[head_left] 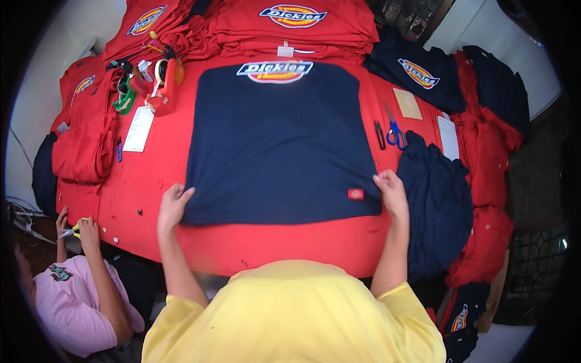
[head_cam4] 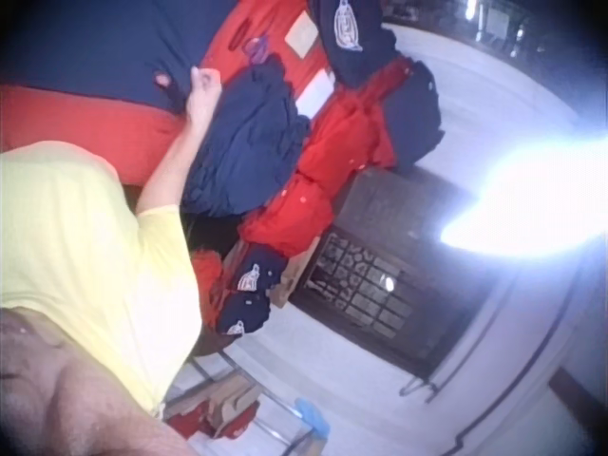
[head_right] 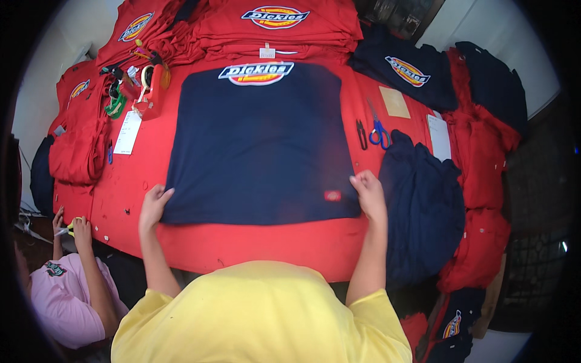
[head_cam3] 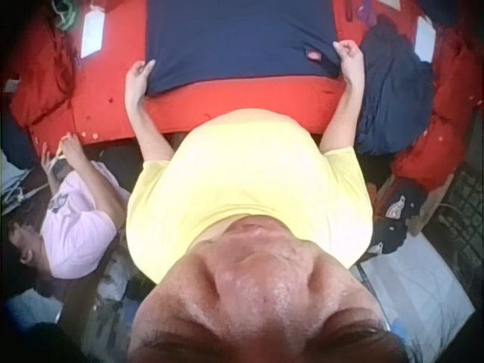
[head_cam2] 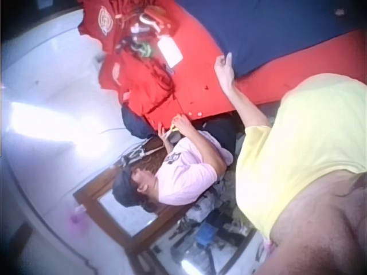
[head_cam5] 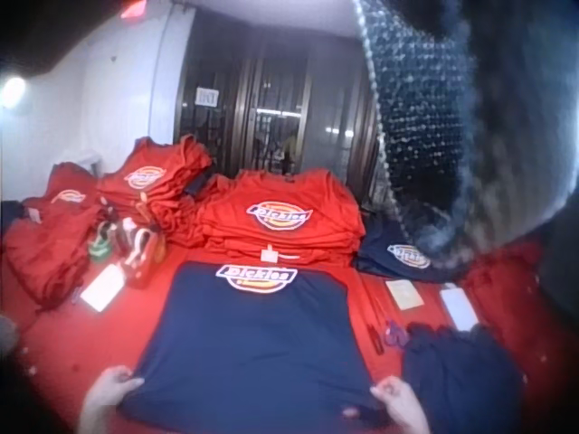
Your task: The person folds a navy blue tank top by turning it over, aligning the edges, and smoothing the fabric by hand on a red table alongside other red garments.
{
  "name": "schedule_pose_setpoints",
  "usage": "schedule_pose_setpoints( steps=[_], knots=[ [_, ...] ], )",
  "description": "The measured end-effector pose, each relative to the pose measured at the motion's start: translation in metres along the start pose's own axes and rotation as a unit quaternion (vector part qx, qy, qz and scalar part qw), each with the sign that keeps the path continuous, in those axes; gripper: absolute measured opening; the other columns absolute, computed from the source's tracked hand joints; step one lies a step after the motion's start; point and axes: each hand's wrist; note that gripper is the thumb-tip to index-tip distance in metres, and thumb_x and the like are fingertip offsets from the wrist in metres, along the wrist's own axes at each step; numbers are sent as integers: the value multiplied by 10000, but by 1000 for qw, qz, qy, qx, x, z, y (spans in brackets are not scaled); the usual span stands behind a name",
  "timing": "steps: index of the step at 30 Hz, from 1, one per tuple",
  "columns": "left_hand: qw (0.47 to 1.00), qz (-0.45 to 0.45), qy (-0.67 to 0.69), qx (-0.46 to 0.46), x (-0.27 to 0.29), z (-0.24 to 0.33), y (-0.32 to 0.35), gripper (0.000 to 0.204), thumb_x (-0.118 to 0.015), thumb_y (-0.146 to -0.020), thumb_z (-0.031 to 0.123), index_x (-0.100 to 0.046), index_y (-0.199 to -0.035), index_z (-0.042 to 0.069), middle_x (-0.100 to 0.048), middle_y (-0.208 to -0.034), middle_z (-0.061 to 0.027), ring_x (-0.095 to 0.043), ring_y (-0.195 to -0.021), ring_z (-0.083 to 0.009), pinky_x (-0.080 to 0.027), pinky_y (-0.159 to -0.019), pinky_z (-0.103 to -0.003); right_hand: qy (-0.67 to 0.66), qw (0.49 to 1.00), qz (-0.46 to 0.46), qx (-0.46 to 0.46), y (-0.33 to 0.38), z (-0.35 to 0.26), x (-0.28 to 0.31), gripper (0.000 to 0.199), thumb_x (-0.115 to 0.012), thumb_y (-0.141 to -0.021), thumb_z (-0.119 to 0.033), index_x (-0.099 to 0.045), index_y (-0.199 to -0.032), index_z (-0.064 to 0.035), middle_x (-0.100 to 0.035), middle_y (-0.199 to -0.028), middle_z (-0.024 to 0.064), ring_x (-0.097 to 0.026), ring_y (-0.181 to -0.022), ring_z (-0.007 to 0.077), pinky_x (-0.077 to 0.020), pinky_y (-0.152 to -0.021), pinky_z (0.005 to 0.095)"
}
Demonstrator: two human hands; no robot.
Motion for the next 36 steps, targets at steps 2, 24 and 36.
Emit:
schedule_pose_setpoints(
  steps=[2, 24, 36],
  knots=[
    [939, -47, 339, -41, 16, 51, 51, 336, -620, -885, 139, -542, -1162, -35, -635, -1055, -90, -611, -972, -178, -478, -849, -298, -202, 979, -14, 36, 52, -40, 24, 181, -678, -831, -57, -531, -937, -70, -487, -775, -50, -449, -690, 39, -357, -635, 190],
    [983, -42, -127, -123, -13, 88, 1, 528, -642, -885, 273, -503, -1342, 47, -319, -1504, -193, -284, -1405, -335, -275, -1126, -409, 103, 986, -69, 112, -23, -39, 3, 293, -558, -907, -111, -618, -1174, -4, -601, -1210, 123, -565, -1126, 221, -407, -992, 318],
    [903, 7, -291, -317, -31, 47, 67, 643, -551, -705, -96, -536, -1307, 132, -457, -1337, -123, -441, -1225, -363, -358, -1048, -466, 308, 896, -22, 320, 89, 1, -65, 713, -518, -642, 147, -598, -1274, -172, -414, -1399, 152, -526, -906, 257, -426, -885, 400]
  ],
)
Point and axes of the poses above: each hand's wrist, its own y-axis away from the middle knuckle, its own x-axis out of the back of the hand, z = x × y
